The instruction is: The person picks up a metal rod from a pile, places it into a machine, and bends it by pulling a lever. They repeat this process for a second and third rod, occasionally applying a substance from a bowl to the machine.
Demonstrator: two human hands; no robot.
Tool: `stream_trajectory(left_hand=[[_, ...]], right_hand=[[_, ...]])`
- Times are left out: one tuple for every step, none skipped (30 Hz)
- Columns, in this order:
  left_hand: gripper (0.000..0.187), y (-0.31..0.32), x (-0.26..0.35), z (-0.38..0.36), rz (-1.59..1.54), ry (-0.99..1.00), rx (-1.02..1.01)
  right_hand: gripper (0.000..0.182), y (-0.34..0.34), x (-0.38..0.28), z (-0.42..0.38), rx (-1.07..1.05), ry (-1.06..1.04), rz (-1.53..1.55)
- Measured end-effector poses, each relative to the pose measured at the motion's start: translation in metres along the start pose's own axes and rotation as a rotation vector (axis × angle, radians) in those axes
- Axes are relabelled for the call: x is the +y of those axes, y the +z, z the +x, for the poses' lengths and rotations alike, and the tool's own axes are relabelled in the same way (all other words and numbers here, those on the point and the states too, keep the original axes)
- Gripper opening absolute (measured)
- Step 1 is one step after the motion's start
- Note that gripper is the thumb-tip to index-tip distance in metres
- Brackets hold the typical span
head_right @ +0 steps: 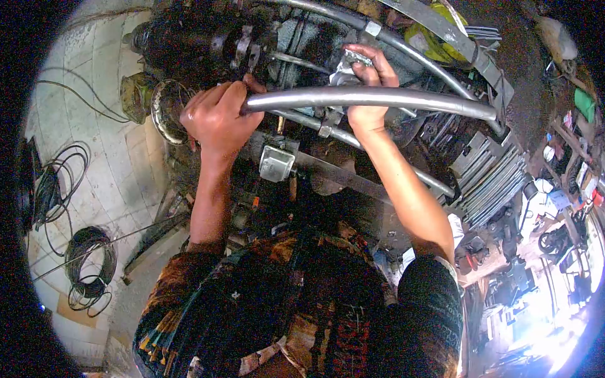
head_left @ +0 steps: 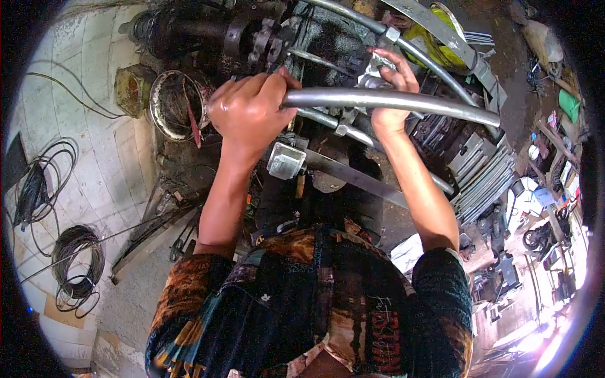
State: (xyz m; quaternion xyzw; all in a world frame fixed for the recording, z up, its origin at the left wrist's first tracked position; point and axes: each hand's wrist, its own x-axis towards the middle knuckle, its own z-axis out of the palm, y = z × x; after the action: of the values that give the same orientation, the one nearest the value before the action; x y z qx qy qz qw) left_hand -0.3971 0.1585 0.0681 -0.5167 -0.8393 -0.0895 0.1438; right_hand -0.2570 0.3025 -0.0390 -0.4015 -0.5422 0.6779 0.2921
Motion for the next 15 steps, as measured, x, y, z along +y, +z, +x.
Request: stream_trajectory(left_hand=[[0.033, 0.000, 0.001, 0.002, -0.014, -0.006, 0.018], [0.034, 0.001, 0.002, 0.003, -0.025, -0.015, 0.036], [0.033, 0.002, 0.000, 0.001, -0.020, -0.012, 0.033], [0.033, 0.003, 0.000, 0.001, -0.019, -0.015, 0.030], [0.033, 0.004, 0.001, 0.001, -0.011, -0.023, 0.022], [0.032, 0.003, 0.002, 0.000, -0.001, -0.036, 0.009], [0.032, 0.004, 0.002, 0.001, 0.009, -0.046, 0.014], [0.032, 0.006, 0.001, 0.001, 0.009, -0.046, 0.034], [0.032, 0.007, 0.000, 0.000, 0.012, -0.047, 0.049], [0.032, 0.007, -0.001, 0.001, 0.033, -0.056, 0.048], [0.032, 0.007, -0.001, 0.002, 0.037, -0.039, 0.048], [0.032, 0.006, 0.000, 0.003, 0.040, -0.022, 0.045], [0.032, 0.006, 0.002, 0.004, 0.039, -0.035, 0.058], [0.032, 0.008, 0.003, 0.004, 0.046, -0.032, 0.048], [0.033, 0.010, 0.002, 0.003, 0.048, -0.034, 0.064]], right_hand=[[0.029, -0.001, 0.000, 0.003, -0.027, -0.037, -0.028], [0.029, -0.001, 0.001, 0.004, -0.036, -0.026, -0.029], [0.028, -0.002, 0.000, 0.002, -0.048, -0.009, -0.014], [0.028, -0.003, -0.001, 0.003, -0.058, -0.003, 0.000], [0.028, -0.004, 0.001, 0.003, -0.077, -0.011, -0.023], [0.028, -0.004, -0.001, 0.002, -0.090, -0.004, -0.024], [0.027, -0.002, -0.005, 0.004, -0.097, -0.044, -0.038], [0.027, -0.001, -0.007, 0.007, -0.102, -0.084, -0.048], [0.025, 0.001, -0.005, 0.009, -0.101, -0.120, -0.060], [0.025, 0.002, -0.003, 0.011, -0.119, -0.119, -0.047], [0.024, 0.002, -0.001, 0.010, -0.115, -0.112, -0.028], [0.023, 0.001, 0.001, 0.010, -0.110, -0.103, -0.011], [0.022, 0.001, 0.004, 0.010, -0.110, -0.086, 0.012], [0.022, 0.000, 0.005, 0.009, -0.110, -0.077, 0.021], [0.022, 0.001, 0.001, 0.008, -0.104, -0.089, 0.016]])
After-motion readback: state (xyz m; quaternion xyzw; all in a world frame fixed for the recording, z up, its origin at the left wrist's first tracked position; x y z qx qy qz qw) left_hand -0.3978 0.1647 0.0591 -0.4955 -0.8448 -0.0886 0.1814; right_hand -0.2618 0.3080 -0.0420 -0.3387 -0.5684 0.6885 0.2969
